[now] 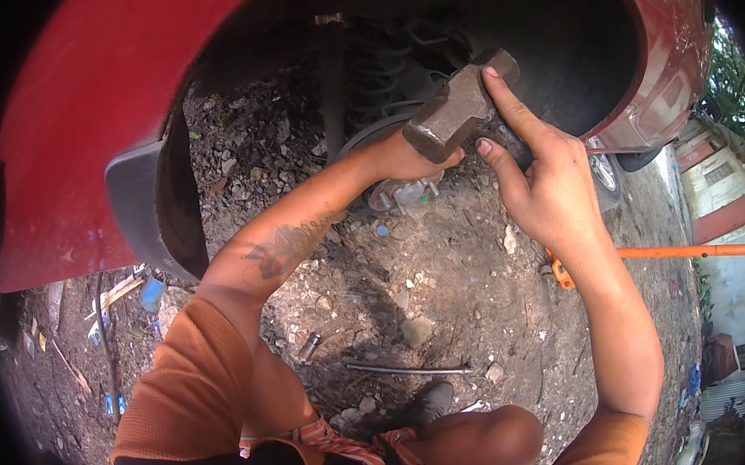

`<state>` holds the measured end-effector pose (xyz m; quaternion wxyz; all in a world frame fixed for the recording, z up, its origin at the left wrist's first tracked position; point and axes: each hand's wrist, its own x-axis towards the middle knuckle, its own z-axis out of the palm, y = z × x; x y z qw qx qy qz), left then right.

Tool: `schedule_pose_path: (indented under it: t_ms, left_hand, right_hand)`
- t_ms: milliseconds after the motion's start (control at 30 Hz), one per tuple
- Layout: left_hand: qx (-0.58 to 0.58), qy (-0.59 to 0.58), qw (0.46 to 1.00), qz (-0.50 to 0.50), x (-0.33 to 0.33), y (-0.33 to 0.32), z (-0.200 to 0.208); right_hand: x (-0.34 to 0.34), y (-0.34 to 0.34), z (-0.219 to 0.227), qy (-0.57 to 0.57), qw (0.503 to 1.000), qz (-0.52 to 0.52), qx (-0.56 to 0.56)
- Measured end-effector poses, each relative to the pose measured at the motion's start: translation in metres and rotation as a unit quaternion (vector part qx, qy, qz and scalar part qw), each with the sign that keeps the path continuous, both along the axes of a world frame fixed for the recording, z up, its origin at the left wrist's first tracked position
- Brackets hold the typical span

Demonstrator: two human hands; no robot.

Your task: The person works on the rear wheel assembly of a red car, using a hammer and a screwdriver to pry and remove the brake drum. After the drum is removed, the person uses a long metal bar to apply force to the wheel hub assembly.

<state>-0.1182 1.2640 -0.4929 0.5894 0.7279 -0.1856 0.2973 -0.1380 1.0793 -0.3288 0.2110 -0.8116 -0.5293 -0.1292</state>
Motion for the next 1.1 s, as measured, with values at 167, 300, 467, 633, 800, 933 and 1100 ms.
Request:
schedule_pose_path:
  t_ms: [167, 300, 467, 633, 800, 933, 1100]
  left_hand:
    - [0.031, 0.052, 0.998, -0.007, 0.011, 0.005, -0.012]
    - [0.031, 0.059, 0.997, -0.027, 0.017, 0.005, -0.017]
    - [0.092, 0.0, 0.995, 0.027, 0.013, -0.005, -0.004]
    - [0.137, 0.101, 0.984, 0.051, 0.003, -0.002, 0.007]
    - [0.083, 0.011, 0.995, 0.054, 0.018, -0.009, -0.007]
    - [0.024, 0.017, 0.999, 0.028, 0.022, -0.005, -0.011]
    - [0.093, 0.111, 0.988, 0.048, 0.014, -0.003, -0.005]
  right_hand:
    - [-0.001, -0.005, -0.009, 0.04, 0.987, -0.017, 0.152]
    - [-0.001, -0.015, -0.015, 0.035, 0.987, 0.022, 0.153]
    - [-0.014, -0.019, -0.005, 0.109, 0.987, -0.093, 0.068]
    - [0.008, -0.036, 0.003, 0.001, 0.973, -0.03, 0.23]
    - [0.011, -0.028, -0.011, 0.042, 0.971, -0.001, 0.235]
    - [0.004, -0.022, -0.023, 0.057, 0.992, -0.03, 0.113]
    - [0.01, -0.024, -0.001, -0.015, 0.978, -0.001, 0.206]
